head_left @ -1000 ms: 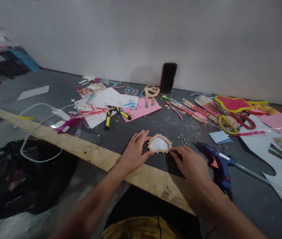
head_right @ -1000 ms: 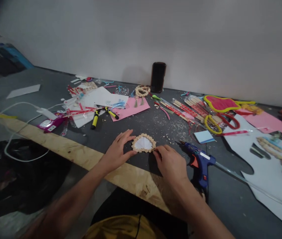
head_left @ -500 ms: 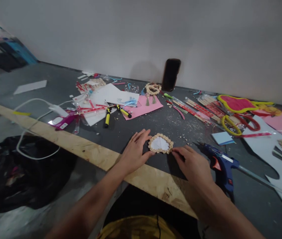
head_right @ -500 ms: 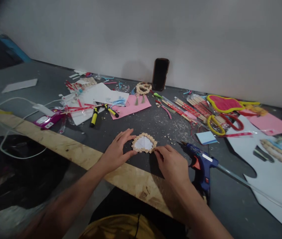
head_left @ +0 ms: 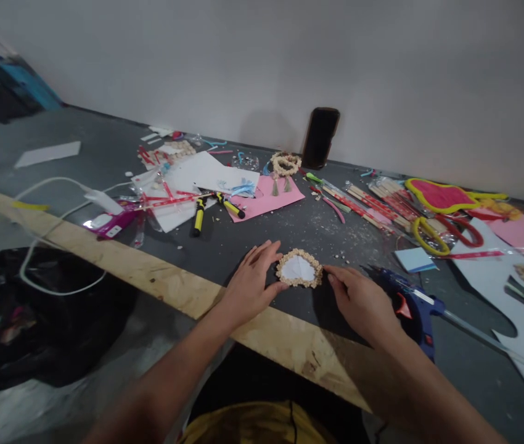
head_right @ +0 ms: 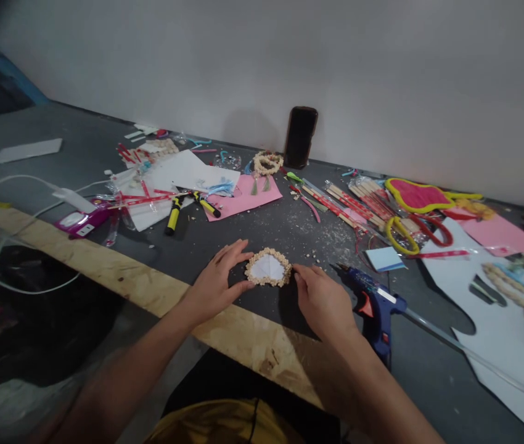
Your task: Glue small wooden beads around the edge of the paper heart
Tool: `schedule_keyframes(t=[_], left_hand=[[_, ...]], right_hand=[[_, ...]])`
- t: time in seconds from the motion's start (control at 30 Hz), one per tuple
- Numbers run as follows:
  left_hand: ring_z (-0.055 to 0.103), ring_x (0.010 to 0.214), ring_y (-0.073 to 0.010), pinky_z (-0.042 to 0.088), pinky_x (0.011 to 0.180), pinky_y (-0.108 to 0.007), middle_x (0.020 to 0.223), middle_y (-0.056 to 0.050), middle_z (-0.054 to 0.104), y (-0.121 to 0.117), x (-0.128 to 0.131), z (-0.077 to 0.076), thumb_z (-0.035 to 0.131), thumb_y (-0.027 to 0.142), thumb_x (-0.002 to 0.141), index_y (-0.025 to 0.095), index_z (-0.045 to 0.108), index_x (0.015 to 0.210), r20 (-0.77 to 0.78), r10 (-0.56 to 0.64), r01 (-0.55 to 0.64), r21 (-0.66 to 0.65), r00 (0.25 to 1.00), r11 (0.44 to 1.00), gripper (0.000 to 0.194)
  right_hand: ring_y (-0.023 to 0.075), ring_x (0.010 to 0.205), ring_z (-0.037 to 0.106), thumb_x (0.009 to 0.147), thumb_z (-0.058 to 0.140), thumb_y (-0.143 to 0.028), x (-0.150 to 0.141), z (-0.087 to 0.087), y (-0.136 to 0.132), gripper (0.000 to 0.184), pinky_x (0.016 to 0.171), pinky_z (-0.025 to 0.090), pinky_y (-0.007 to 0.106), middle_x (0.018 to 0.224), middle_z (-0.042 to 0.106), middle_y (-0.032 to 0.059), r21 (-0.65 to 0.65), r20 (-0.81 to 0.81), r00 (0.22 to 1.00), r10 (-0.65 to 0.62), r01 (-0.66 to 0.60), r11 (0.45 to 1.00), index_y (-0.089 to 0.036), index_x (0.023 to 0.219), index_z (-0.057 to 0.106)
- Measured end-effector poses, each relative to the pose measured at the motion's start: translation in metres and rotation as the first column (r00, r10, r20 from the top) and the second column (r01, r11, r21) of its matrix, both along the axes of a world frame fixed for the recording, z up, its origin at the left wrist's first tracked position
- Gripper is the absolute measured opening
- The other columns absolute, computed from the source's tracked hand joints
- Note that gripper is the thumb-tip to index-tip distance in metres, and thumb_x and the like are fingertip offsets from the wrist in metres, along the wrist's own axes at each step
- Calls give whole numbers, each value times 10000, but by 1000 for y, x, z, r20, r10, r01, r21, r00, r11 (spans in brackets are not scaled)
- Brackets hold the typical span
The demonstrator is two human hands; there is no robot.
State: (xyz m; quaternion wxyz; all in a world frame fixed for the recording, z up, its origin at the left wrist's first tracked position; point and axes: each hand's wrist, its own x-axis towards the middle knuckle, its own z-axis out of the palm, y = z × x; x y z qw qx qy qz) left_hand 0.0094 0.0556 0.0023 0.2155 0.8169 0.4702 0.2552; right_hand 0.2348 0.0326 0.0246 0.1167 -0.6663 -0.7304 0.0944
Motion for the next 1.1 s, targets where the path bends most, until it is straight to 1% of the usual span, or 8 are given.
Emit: schedule_keyframes(t=[0.17, 0.27, 0.47, 0.83, 1.0, 1.1], left_hand=[[311, 1338, -232, 255, 1094, -461, 1288, -68, 560, 1, 0, 0, 588, 259, 843, 215, 172, 1418, 10, 0, 0, 8, 1000, 1000, 712], [313, 1334, -237, 262, 1090, -461, 1287, -65, 561, 1, 0, 0, 590, 263, 843, 212, 172, 1419, 14, 1, -1, 5, 1000, 1000, 713], [311, 1332, -233, 268, 1090, -445, 1285, -64, 562, 0, 0, 1, 591, 263, 843, 210, 182, 1418, 10, 7, -7, -12, 1000, 1000, 707], [310, 1332, -236, 269, 1089, -454, 1297, -63, 552, 0, 0, 3, 571, 262, 853, 205, 183, 1416, 2, 10, -10, -26, 1000, 1000, 686], [312, 1332, -246, 268, 1083, -479, 1290, -67, 557, 0, 0, 2, 559, 273, 858, 223, 175, 1419, 5, 7, -7, -25, 1000, 1000, 681], [308, 1336, -243, 268, 1083, -481, 1292, -73, 555, 0, 0, 2, 559, 276, 858, 222, 173, 1419, 6, 7, -7, -21, 1000, 1000, 683]], right_hand=[[205, 913, 664, 901, 395, -261, 0, 2, -1, 312, 706, 512, 298, 1078, 690, 33, -5, -2, 1000, 2, -2, 1000, -241, 1076, 653], [209, 895, 668, 903, 389, -262, 0, 2, -1, 314, 694, 513, 301, 1057, 696, 32, -1, -1, 1000, 2, -2, 1000, -246, 1065, 658], [211, 913, 663, 897, 408, -273, 0, -1, 1, 315, 732, 519, 317, 1064, 694, 56, 24, -15, 1000, 0, 0, 1000, -224, 1095, 648], [207, 873, 669, 902, 397, -270, 0, 1, 0, 314, 652, 511, 304, 1046, 699, 23, 9, -1, 1000, 3, -3, 1000, -259, 1083, 653], [193, 865, 671, 901, 402, -267, -1, 1, -1, 306, 649, 505, 279, 1034, 703, 24, 26, 5, 1000, 12, -12, 1000, -256, 1070, 657], [197, 860, 675, 898, 403, -266, -1, 1, -1, 307, 638, 509, 284, 1036, 704, 25, 43, 15, 1000, 13, -13, 999, -252, 1067, 659]])
